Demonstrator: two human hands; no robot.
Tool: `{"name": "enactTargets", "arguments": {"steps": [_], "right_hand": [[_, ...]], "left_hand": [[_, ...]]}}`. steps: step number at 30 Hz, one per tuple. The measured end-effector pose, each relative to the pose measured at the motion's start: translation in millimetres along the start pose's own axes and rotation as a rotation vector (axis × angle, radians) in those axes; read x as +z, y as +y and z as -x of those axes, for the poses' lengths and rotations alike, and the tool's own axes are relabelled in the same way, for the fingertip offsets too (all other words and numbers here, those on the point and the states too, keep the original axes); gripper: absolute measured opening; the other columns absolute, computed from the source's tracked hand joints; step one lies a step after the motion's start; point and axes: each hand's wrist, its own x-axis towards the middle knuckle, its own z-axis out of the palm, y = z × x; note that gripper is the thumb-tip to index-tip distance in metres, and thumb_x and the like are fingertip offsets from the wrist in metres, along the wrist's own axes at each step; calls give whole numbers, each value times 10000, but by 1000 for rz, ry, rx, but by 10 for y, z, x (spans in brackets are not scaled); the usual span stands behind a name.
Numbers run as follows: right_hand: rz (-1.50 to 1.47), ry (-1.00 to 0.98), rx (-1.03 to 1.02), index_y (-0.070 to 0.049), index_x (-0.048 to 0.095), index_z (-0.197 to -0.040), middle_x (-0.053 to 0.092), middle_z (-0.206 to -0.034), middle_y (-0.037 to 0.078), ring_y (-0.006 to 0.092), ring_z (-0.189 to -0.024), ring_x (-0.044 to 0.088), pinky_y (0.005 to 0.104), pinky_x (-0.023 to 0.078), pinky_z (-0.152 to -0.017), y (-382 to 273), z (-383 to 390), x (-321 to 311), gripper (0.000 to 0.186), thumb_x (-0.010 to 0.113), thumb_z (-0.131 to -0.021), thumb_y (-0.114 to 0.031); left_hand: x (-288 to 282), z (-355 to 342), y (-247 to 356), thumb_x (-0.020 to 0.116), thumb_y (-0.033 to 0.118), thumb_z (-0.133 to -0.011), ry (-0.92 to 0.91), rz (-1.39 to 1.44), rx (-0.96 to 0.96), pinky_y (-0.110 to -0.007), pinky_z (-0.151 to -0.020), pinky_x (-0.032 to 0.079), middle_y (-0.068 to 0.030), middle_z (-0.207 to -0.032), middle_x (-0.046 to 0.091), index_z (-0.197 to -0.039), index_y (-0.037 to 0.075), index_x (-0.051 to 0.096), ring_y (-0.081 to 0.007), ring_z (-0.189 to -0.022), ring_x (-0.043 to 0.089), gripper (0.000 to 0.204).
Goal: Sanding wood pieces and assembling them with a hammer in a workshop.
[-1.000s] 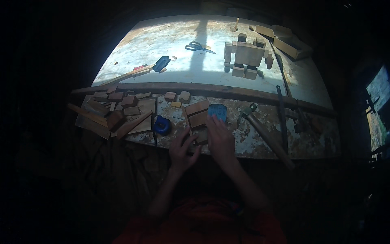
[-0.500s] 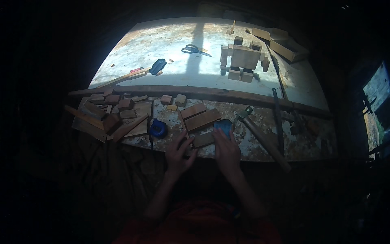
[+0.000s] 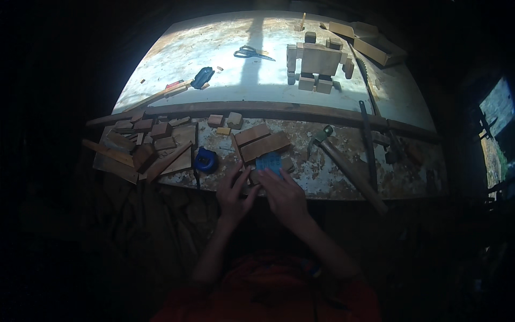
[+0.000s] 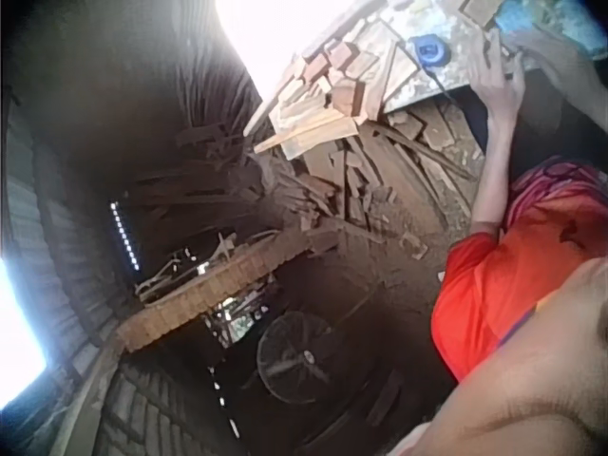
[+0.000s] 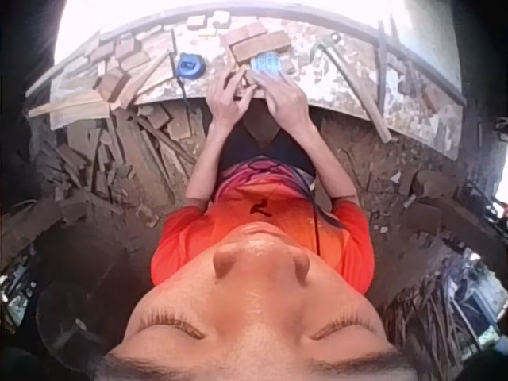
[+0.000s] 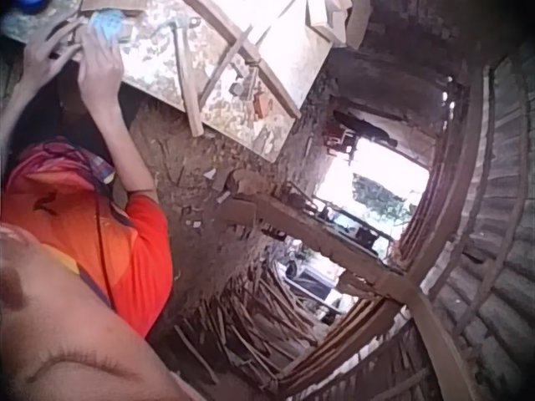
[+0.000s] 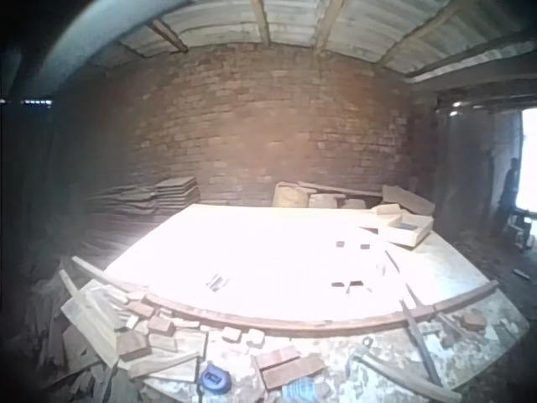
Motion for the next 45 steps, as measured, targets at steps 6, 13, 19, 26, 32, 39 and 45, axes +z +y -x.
{"name": "enactTargets", "arguments": {"steps": [6,13,19,26,32,39,45], "right_hand": [[41,89,55,4,706,-1318,764,-1331,193,348,-1311,709,550,509,-1172,-181,13,78,338,680,-981,13],[125,138,89,-11,710,-1317,760,-1346,173,348,-1323,703,566,510,-1168,52,61,42,366,711,-953,29],[186,133,113,-8,710,-1325,751,-1373,169,345,-1344,693,533,518,-1169,274,27,-86,371,712,-956,16],[62,95,34,-15,717,-1289,752,-1369,163,350,-1342,691,531,536,-1159,257,27,-101,326,700,-965,21],[-109,38,-48,-8,722,-1303,798,-1249,166,348,-1204,762,509,553,-1146,32,82,-162,337,696,-969,30],[-205,348,435,-9,745,-1318,820,-1032,184,173,-844,784,321,586,-745,529,260,-421,269,620,-1084,-51],[-362,374,488,4,723,-1364,794,-1067,98,85,-917,688,267,549,-822,556,284,-369,292,586,-1130,-103]], "left_hand": [[81,9,14,939,208,-786,27,19,2,-444,-1034,570,-163,-1462,686,-1356,92,756,-355,-1270,704,610],[74,-20,43,948,225,-786,58,0,5,-448,-1020,577,-166,-1446,697,-1324,103,770,-355,-1237,718,579],[29,-7,27,937,244,-800,47,-8,14,-446,-1005,574,-173,-1443,698,-1321,96,769,-365,-1226,718,567],[23,-40,27,908,208,-813,49,-41,28,-452,-992,576,-198,-1440,692,-1373,59,754,-386,-1202,718,599],[3,-14,-42,876,245,-852,59,9,49,-445,-971,570,-185,-1471,673,-1399,53,731,-365,-1150,717,598],[2,-55,334,789,289,-984,25,-119,-252,-548,-1230,394,-294,-1622,499,-1511,-86,581,-494,-1486,485,680],[41,-140,298,629,290,-1093,-53,-130,-361,-589,-1277,297,-292,-1605,512,-1428,-102,632,-509,-1544,381,516]]}}
